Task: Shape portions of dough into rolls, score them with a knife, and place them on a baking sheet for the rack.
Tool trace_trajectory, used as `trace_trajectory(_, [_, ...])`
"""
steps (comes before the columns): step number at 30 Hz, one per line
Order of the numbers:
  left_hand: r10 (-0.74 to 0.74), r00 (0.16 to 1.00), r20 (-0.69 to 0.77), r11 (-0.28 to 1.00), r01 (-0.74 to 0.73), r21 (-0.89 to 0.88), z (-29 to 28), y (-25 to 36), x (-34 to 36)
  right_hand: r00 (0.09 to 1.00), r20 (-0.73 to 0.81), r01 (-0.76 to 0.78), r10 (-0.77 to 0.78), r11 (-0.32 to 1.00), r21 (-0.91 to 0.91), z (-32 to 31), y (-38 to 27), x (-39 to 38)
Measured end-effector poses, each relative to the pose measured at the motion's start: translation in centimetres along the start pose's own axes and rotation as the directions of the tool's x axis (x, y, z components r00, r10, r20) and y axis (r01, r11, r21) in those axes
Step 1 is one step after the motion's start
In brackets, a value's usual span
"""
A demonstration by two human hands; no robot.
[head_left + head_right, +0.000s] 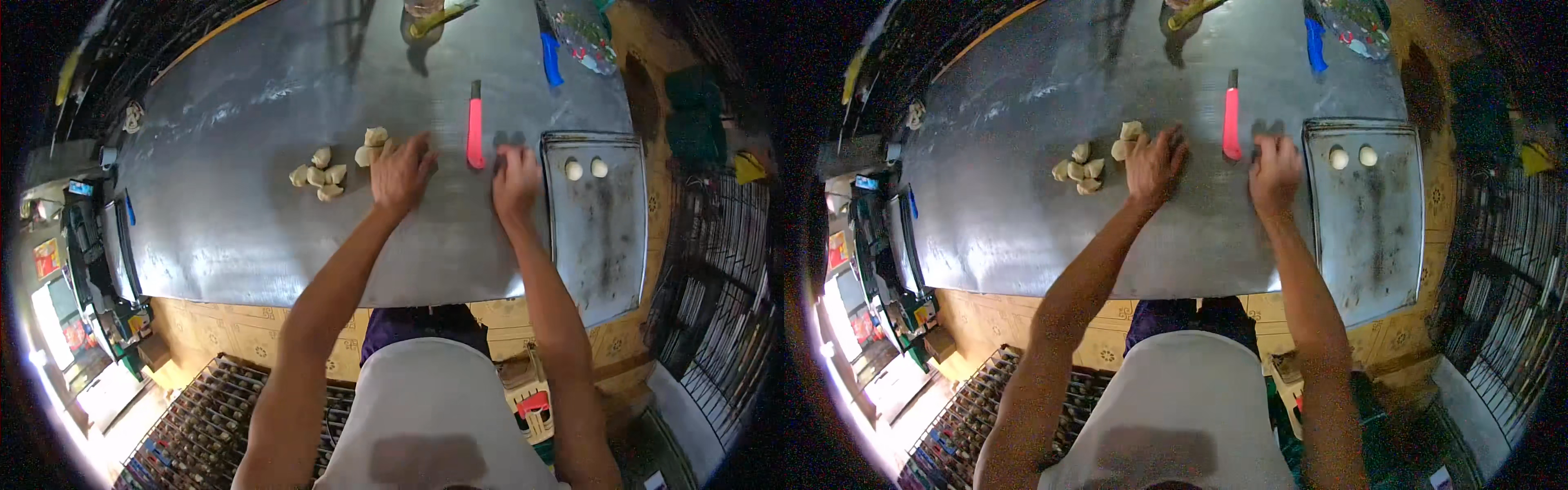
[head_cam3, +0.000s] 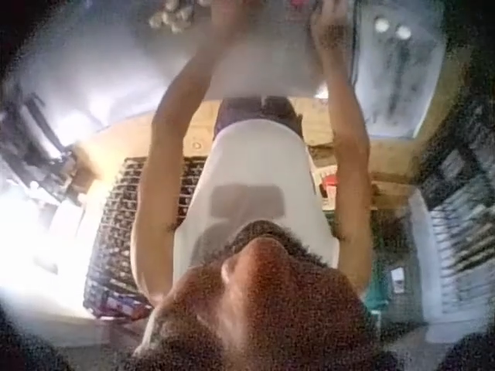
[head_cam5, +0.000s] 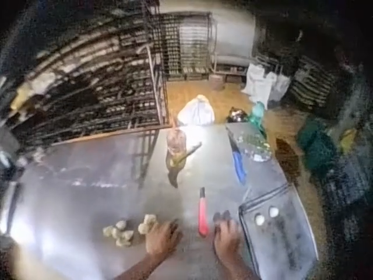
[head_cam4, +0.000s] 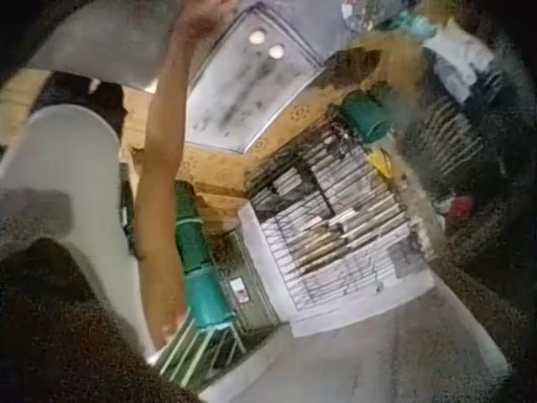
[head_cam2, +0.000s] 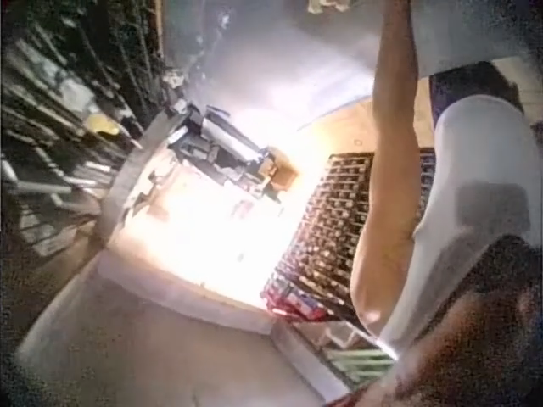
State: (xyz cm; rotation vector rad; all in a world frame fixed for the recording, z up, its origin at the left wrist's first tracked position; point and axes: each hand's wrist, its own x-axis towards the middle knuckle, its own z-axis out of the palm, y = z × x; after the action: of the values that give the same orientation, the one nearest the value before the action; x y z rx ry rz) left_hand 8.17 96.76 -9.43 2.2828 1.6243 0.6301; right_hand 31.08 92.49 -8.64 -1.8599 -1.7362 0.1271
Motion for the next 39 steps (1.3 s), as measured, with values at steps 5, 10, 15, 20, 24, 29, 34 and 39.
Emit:
trace_trajectory(5, [-0.097, 0.983, 0.158, 0.958, 0.135, -0.252, 1.0, -1.1, -3.0, 0.993, 0.089, 0.058, -0.075, 0.982, 0.179, 1.1, 1.8, -4.8])
trace_trajectory(10, [0.137, 0.985, 0.105, 0.981, -0.120, -0.153, 0.2, -0.9, 2.5, 0.996, 0.088, -0.001, 0.008, 0.997, -0.073, 1.2, 3.2, 1.4])
trace_trajectory(15, [0.001, 0.994, 0.113, 0.989, 0.016, -0.149, 1.6, 0.8, 2.7, 0.984, -0.144, -0.103, 0.103, 0.995, 0.011, 3.4, 1.3, 1.3])
trace_trajectory(20, [0.268, 0.919, 0.289, 0.959, -0.227, -0.167, -0.1, -2.2, 3.3, 0.986, 0.165, -0.002, 0.010, 0.999, -0.046, 1.5, 4.4, 0.6])
trace_trajectory(24, [0.222, 0.965, 0.137, 0.960, -0.192, -0.204, 2.2, 1.1, 7.2, 0.993, -0.038, -0.112, 0.110, 0.992, -0.056, 3.5, 1.5, 5.2])
trace_trajectory(29, [0.125, 0.900, 0.417, 0.960, -0.004, -0.279, 1.7, -1.5, 0.9, 0.989, 0.117, -0.095, 0.086, 0.993, 0.073, 3.3, 2.4, -1.7])
trace_trajectory(34, [0.228, 0.944, 0.237, 0.973, -0.227, -0.033, 1.5, 0.3, 6.6, 0.984, 0.038, -0.174, 0.177, 0.983, -0.061, 2.8, 1.7, 5.3])
trace_trajectory(39, [0.101, 0.994, 0.036, 0.983, -0.094, -0.159, 4.9, 2.0, 3.9, 0.992, -0.071, -0.092, 0.101, 0.988, 0.124, 3.7, 1.8, 3.9])
